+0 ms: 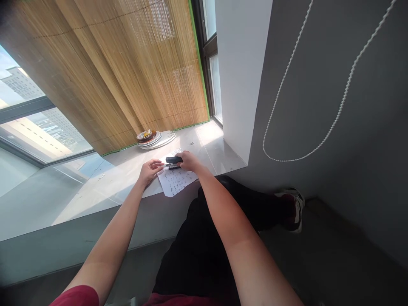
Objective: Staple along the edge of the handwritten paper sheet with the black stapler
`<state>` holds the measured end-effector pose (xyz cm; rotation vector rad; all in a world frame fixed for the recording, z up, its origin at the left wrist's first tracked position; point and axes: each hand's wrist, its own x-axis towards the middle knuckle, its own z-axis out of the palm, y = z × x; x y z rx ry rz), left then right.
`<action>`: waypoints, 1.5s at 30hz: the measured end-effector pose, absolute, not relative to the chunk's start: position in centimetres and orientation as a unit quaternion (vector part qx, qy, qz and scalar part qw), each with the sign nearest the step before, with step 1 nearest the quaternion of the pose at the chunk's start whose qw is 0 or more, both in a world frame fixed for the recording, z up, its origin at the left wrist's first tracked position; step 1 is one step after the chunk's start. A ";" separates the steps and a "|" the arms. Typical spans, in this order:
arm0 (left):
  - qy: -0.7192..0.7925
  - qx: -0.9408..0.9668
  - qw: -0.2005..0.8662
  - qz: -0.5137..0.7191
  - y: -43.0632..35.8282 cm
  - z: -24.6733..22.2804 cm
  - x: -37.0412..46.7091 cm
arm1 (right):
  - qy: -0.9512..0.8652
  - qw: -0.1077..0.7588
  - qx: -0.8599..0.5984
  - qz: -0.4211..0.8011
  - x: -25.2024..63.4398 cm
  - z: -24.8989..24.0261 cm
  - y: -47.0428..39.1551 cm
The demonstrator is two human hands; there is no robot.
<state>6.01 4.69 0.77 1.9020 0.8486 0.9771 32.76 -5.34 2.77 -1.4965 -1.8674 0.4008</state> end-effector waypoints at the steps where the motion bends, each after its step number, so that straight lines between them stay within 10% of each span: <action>1: 0.337 0.753 0.403 0.396 4.6 0.8 6.0 | -0.711 0.369 -0.579 0.156 32.9 2.7 -5.2; 25: 0.286 0.833 0.329 0.341 3.1 1.9 6.7 | -0.791 0.397 -0.385 0.264 32.7 2.6 -5.3; 31: 0.299 0.824 0.274 0.395 3.4 1.5 7.1 | -0.657 0.525 -0.513 0.171 34.8 3.0 -4.7; 45: 0.250 0.907 0.247 0.232 4.7 1.9 7.6 | -0.519 0.397 -0.749 0.106 40.3 0.9 -4.5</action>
